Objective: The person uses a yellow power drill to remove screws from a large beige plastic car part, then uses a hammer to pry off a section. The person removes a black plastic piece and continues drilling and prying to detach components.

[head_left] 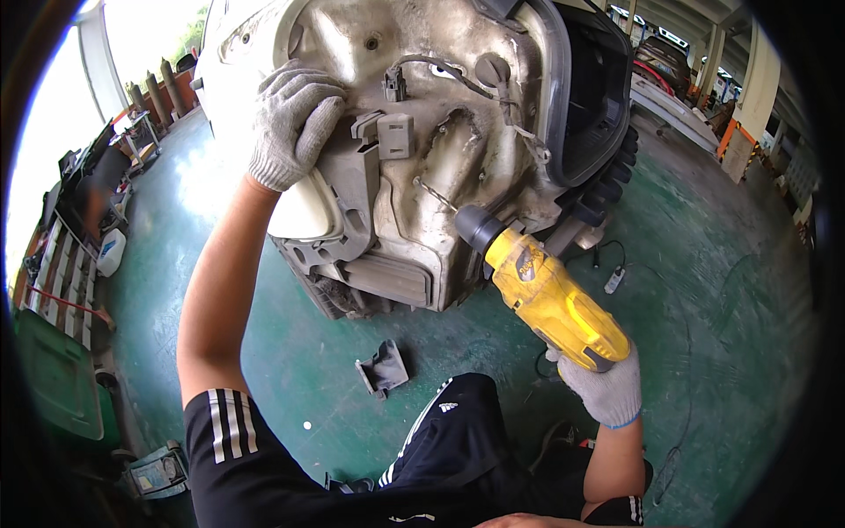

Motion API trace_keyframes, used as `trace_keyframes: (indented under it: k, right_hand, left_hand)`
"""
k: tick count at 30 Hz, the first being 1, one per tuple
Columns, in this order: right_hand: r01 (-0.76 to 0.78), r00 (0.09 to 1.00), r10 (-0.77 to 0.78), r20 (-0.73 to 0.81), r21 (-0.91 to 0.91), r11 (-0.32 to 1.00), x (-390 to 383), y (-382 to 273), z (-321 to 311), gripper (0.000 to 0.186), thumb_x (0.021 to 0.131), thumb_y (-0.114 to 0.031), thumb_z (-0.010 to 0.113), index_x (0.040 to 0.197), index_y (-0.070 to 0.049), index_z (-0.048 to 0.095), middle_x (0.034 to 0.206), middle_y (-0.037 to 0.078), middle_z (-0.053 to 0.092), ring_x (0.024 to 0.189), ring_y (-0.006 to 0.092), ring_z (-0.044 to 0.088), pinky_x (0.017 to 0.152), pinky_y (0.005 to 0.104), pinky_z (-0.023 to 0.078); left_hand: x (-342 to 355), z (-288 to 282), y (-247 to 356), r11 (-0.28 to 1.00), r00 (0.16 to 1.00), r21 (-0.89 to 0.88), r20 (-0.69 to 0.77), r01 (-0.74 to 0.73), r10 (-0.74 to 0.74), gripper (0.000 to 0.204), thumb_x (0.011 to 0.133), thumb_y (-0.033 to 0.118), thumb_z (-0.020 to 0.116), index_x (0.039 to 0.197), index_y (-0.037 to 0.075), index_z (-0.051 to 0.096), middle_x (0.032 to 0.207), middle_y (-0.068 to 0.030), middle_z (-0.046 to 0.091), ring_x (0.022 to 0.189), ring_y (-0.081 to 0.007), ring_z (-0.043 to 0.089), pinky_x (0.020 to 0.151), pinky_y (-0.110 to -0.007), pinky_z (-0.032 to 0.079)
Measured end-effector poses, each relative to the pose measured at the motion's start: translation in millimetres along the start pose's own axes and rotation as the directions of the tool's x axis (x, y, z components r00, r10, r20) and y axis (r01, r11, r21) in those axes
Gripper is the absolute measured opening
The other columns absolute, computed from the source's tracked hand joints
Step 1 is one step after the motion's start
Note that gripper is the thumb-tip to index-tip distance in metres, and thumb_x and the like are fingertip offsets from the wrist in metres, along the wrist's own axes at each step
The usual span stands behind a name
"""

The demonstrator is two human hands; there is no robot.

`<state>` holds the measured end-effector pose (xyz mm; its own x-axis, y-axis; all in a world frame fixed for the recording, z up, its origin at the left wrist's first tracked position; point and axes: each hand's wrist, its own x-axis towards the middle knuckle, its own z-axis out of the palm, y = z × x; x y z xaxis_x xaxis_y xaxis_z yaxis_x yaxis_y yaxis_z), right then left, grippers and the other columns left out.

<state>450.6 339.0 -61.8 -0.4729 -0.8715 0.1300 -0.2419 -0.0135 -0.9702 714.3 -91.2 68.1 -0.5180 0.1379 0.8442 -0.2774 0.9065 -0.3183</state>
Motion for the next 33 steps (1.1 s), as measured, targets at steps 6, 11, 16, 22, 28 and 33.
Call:
trace_keyframes:
  k: [6, 11, 16, 22, 28, 33]
  right_hand:
    - [0.097, 0.991, -0.110, -0.076, -0.159, 0.982, -2, 7, 1, 0.041, 0.087, -0.006, 0.086, 0.123, 0.003, 0.068, 0.114, 0.013, 0.081, 0.101, 0.0215, 0.079, 0.091, 0.0347, 0.061]
    - [0.004, 0.997, -0.014, -0.078, -0.125, 0.992, -6, 3, 7, 0.043, 0.087, -0.007, 0.086, 0.124, 0.002, 0.068, 0.113, 0.013, 0.081, 0.101, 0.0223, 0.079, 0.091, 0.0348, 0.061]
    - [0.012, 0.998, -0.021, -0.060, -0.156, 0.988, -6, 7, 8, 0.044, 0.087, -0.007, 0.087, 0.125, 0.003, 0.068, 0.114, 0.013, 0.081, 0.103, 0.0230, 0.080, 0.092, 0.0348, 0.061]
    - [0.044, 0.997, -0.056, -0.060, -0.189, 0.981, -8, 16, 8, 0.049, 0.087, -0.007, 0.087, 0.130, 0.003, 0.066, 0.118, 0.013, 0.080, 0.108, 0.0223, 0.079, 0.095, 0.0354, 0.061]
    - [-0.002, 0.997, -0.005, -0.075, -0.093, 0.996, -10, 15, 11, 0.048, 0.087, -0.006, 0.088, 0.130, 0.003, 0.067, 0.117, 0.012, 0.080, 0.107, 0.0216, 0.078, 0.094, 0.0355, 0.061]
    - [-0.046, 0.997, 0.039, -0.066, -0.106, 0.993, -9, 11, 12, 0.047, 0.088, -0.006, 0.087, 0.130, 0.004, 0.067, 0.118, 0.014, 0.080, 0.107, 0.0218, 0.078, 0.094, 0.0352, 0.061]
  left_hand:
    - [-3, 2, 1, 1.000, 1.000, -0.016, -0.029, 0.011, -0.011, 0.025, 0.100, 0.027, 0.071, 0.100, 0.004, 0.081, 0.111, -0.0156, 0.081, 0.111, -0.0361, 0.075, 0.119, -0.054, 0.046]
    - [-2, -1, 4, 1.000, 0.999, -0.021, -0.036, -0.004, 0.003, 0.026, 0.099, 0.027, 0.072, 0.096, 0.003, 0.081, 0.109, -0.0153, 0.082, 0.109, -0.0349, 0.075, 0.118, -0.053, 0.047]
    - [-2, 0, 4, 1.000, 0.999, -0.010, -0.038, 0.002, -0.002, 0.026, 0.099, 0.027, 0.073, 0.092, 0.003, 0.081, 0.108, -0.0152, 0.082, 0.109, -0.0346, 0.075, 0.116, -0.053, 0.048]
    - [-3, 1, 4, 1.000, 0.999, -0.004, -0.038, -0.002, 0.002, 0.026, 0.100, 0.027, 0.072, 0.092, 0.004, 0.081, 0.108, -0.0148, 0.082, 0.109, -0.0340, 0.075, 0.116, -0.053, 0.048]
    - [-3, 1, 6, 1.000, 0.999, -0.014, -0.042, 0.023, -0.024, 0.027, 0.101, 0.028, 0.071, 0.094, 0.004, 0.082, 0.108, -0.0146, 0.082, 0.109, -0.0337, 0.075, 0.117, -0.053, 0.048]
    - [-5, 2, 7, 1.000, 0.998, 0.001, -0.051, 0.026, -0.026, 0.028, 0.102, 0.029, 0.071, 0.096, 0.004, 0.082, 0.109, -0.0145, 0.082, 0.110, -0.0339, 0.075, 0.118, -0.052, 0.047]
